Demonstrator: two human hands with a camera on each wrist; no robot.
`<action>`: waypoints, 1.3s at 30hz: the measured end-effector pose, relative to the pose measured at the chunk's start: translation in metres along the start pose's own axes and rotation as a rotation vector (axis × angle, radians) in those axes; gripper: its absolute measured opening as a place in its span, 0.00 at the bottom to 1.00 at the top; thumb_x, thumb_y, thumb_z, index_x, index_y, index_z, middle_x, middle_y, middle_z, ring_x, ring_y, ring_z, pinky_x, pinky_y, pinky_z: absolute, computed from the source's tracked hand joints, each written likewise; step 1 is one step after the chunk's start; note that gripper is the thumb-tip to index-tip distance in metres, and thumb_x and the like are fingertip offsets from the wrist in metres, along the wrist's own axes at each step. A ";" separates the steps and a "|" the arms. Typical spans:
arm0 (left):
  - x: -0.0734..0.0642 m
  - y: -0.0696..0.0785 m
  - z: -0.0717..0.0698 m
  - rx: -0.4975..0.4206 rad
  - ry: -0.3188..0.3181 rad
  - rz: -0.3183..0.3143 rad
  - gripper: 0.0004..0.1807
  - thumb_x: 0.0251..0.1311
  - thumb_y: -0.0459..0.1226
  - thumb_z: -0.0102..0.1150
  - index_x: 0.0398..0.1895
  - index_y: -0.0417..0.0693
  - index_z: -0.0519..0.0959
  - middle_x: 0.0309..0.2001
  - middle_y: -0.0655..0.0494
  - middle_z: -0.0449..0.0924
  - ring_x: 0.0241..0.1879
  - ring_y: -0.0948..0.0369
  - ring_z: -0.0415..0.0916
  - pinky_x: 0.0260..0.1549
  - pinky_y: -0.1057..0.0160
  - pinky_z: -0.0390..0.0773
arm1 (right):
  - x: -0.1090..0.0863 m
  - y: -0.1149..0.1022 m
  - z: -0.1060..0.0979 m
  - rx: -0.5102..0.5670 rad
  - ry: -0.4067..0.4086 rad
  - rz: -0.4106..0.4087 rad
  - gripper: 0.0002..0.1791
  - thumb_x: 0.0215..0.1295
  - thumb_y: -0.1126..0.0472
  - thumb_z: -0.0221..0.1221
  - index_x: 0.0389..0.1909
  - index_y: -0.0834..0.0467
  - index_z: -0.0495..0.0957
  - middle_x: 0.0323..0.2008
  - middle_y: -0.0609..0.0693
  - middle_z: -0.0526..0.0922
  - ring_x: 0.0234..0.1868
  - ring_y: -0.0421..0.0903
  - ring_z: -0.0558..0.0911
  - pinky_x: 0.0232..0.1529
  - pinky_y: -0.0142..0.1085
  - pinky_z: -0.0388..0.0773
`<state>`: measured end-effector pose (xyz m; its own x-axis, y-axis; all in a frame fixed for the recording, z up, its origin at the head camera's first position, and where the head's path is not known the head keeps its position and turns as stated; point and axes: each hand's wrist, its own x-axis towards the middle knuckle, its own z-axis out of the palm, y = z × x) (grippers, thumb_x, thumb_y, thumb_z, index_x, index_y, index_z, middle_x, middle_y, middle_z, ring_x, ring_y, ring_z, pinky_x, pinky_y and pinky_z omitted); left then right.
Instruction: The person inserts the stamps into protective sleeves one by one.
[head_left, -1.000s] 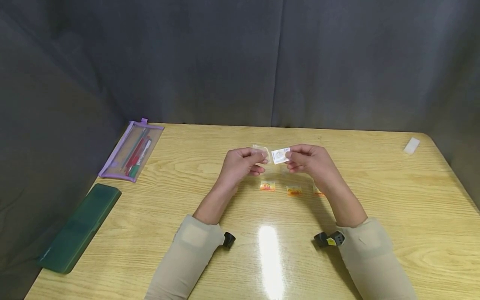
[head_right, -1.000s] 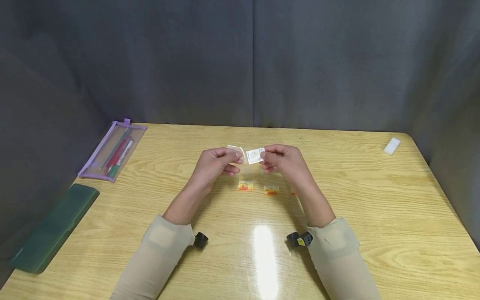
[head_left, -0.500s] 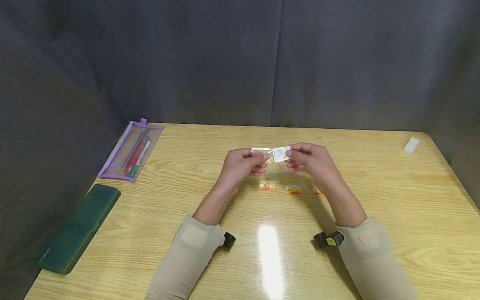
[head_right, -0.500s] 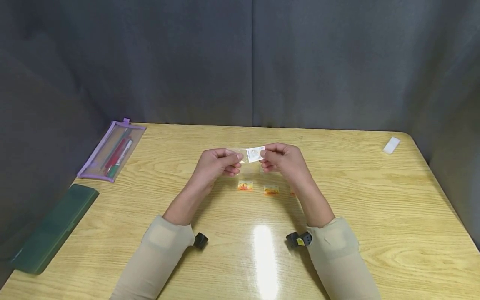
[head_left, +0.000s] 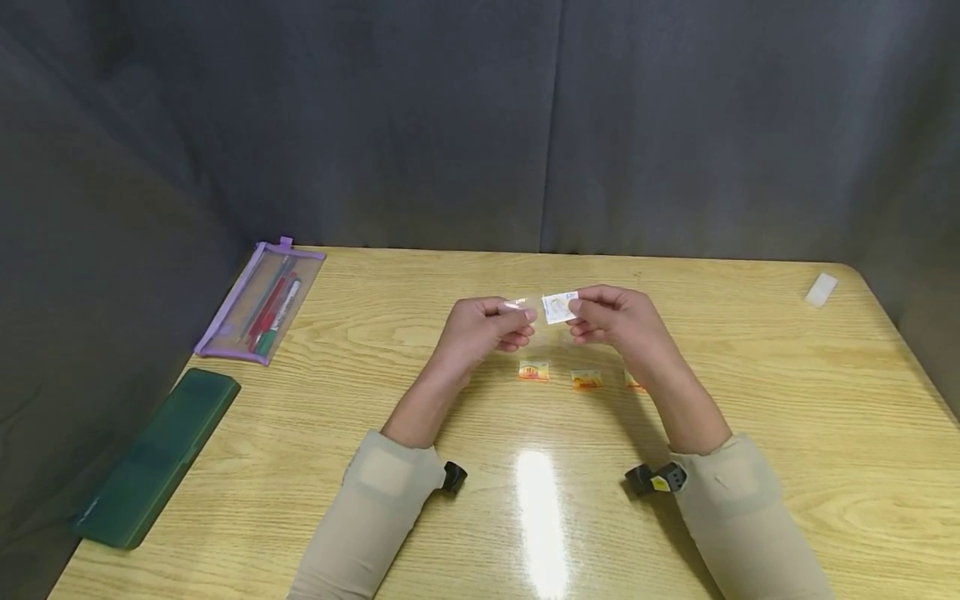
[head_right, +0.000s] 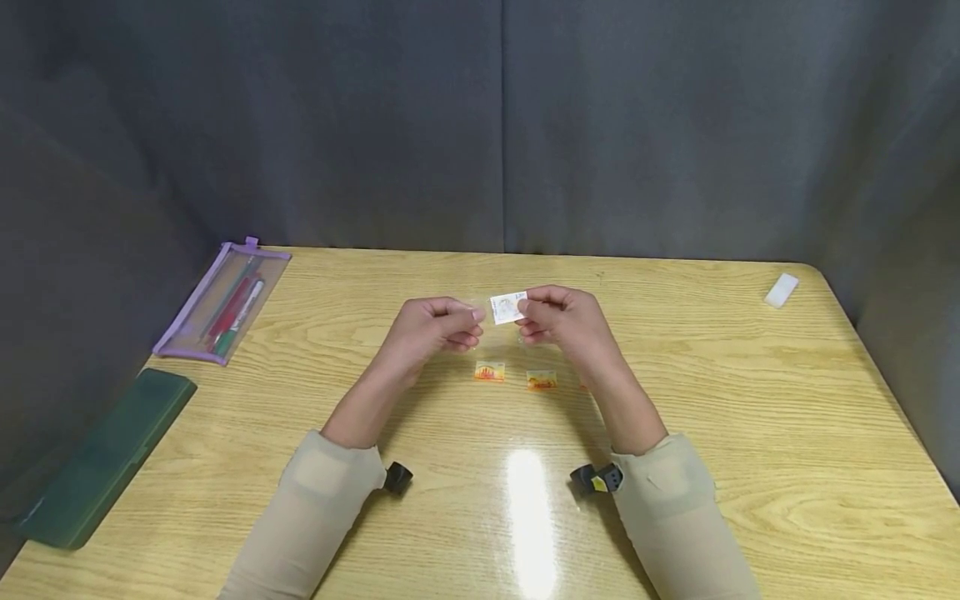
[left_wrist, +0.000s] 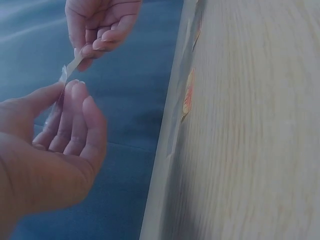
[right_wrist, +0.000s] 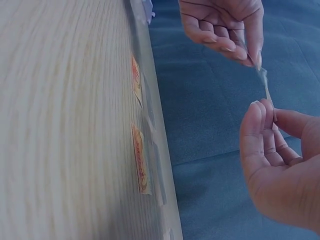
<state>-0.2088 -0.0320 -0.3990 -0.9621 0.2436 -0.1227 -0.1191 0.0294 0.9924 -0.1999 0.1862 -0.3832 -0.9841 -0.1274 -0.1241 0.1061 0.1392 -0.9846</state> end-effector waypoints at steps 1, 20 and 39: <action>0.000 0.000 0.000 -0.006 -0.004 0.000 0.12 0.64 0.37 0.68 0.43 0.35 0.87 0.30 0.52 0.88 0.27 0.64 0.85 0.40 0.54 0.89 | 0.000 0.000 0.000 0.001 -0.001 0.001 0.19 0.75 0.62 0.57 0.58 0.72 0.73 0.32 0.43 0.84 0.32 0.37 0.85 0.40 0.31 0.87; 0.002 0.000 0.001 0.069 0.035 0.005 0.18 0.61 0.44 0.72 0.37 0.34 0.88 0.23 0.53 0.87 0.21 0.61 0.84 0.35 0.51 0.89 | 0.000 0.000 0.001 -0.003 0.002 0.006 0.21 0.74 0.61 0.58 0.59 0.72 0.73 0.31 0.42 0.85 0.31 0.37 0.85 0.40 0.32 0.88; 0.003 -0.002 0.002 -0.002 0.045 0.051 0.10 0.63 0.37 0.69 0.38 0.37 0.89 0.26 0.52 0.87 0.22 0.64 0.83 0.29 0.63 0.88 | 0.002 0.004 0.007 0.035 -0.041 0.026 0.15 0.73 0.63 0.58 0.55 0.67 0.73 0.33 0.45 0.86 0.33 0.40 0.86 0.42 0.35 0.88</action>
<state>-0.2106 -0.0299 -0.4015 -0.9771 0.2005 -0.0715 -0.0696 0.0161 0.9974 -0.2006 0.1799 -0.3887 -0.9743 -0.1645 -0.1536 0.1368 0.1090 -0.9846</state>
